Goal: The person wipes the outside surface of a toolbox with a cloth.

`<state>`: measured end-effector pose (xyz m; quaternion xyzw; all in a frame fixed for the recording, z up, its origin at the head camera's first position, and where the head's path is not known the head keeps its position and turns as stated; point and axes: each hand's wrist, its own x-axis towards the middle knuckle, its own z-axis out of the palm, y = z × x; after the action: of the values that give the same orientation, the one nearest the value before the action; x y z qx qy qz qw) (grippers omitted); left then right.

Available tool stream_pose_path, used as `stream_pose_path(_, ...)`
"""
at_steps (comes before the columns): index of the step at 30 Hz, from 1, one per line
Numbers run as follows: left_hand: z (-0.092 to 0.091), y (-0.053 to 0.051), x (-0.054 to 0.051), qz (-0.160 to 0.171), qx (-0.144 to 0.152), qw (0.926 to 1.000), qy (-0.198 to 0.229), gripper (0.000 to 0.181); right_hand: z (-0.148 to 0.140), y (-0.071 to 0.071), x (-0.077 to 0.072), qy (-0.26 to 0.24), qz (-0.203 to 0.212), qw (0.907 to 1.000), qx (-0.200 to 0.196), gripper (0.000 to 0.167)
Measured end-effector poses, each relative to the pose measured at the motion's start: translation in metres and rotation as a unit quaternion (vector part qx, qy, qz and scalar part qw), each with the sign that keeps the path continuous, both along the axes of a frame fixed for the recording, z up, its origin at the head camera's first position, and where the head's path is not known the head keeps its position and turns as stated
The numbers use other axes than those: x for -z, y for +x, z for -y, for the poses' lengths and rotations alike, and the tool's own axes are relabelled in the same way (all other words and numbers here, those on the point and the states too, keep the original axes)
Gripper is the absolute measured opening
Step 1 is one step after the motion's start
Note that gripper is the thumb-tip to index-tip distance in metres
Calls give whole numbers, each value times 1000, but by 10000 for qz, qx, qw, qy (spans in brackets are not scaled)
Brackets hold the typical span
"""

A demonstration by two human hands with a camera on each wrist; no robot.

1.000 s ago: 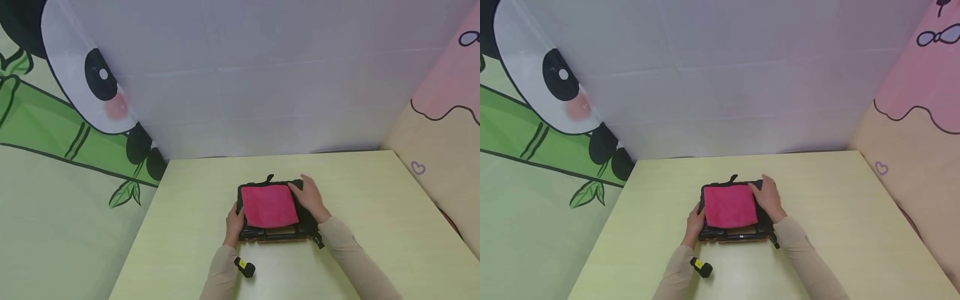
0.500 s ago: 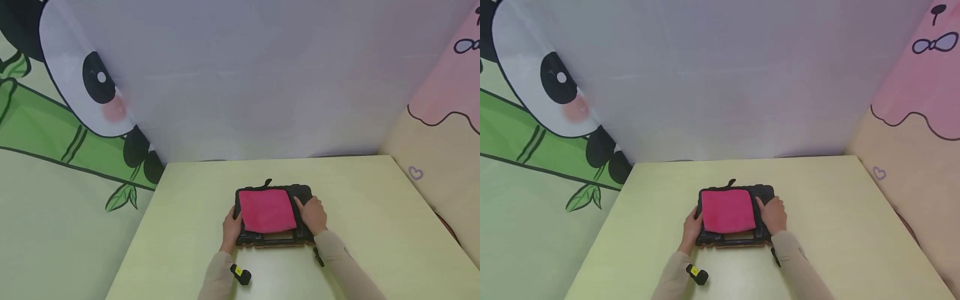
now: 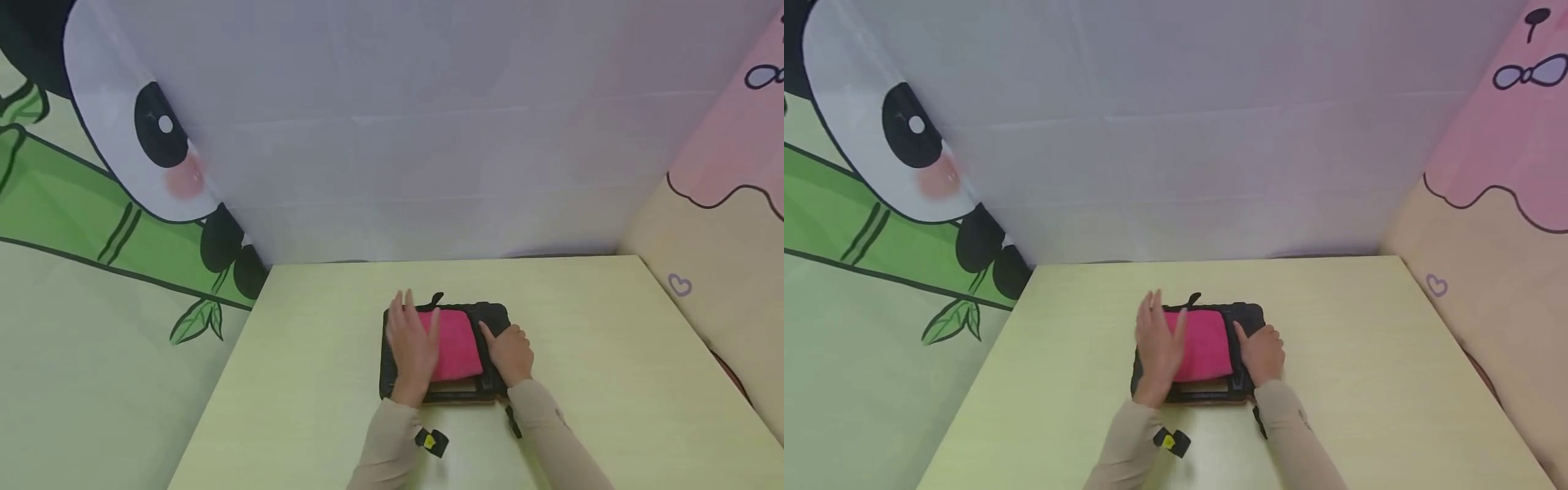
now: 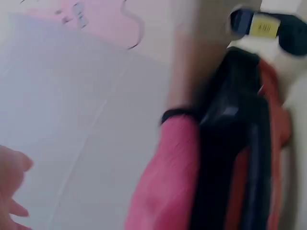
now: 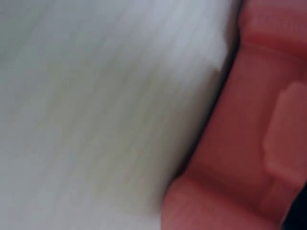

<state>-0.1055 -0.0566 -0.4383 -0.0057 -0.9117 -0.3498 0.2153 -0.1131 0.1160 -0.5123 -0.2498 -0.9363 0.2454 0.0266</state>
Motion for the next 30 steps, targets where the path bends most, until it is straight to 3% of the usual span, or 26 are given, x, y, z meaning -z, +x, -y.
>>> stream_pose_path(2, -21, -1, 6, 709, 320, 9943, -726, 67, -1, 1, 2, 8, 1, 10000, 59, 81)
stream_pose_path(5, -41, -3, 33, 1643, 677, 9679, -1777, 70, -4, 2, 5, 43, -18, 9999, 100, 81)
stream_pose_path(7, -46, -5, 50, 1849, 771, 9544, -2214, 69, -5, 2, 6, 55, -11, 10000, 79, 81)
stream_pose_path(9, -47, -8, 63, 1869, 804, 9480, -2449, 68, -6, 2, 6, 54, -41, 9999, 79, 81)
stream_pose_path(12, -45, -12, 69, 1798, 1017, 9485, -2401, 68, -6, 2, 4, 43, -45, 9999, 133, 81)
stream_pose_path(15, -38, -15, 67, 1918, 1192, 9426, -2459, 66, -6, 2, 2, 4, 20, 9999, 108, 81)
stream_pose_path(22, -9, -29, 70, 1932, 1067, 9385, -2656, 69, 0, 3, 2, -137, 115, 9998, 11, 83)
stream_pose_path(27, 21, -46, 75, 1769, 1106, 9441, -2554, 82, 3, 4, 3, -188, 187, 9996, 9, 87)
stream_pose_path(30, 37, -50, 76, 1735, 971, 9535, -2266, 89, 5, 5, 3, -235, 247, 9994, -14, 97)
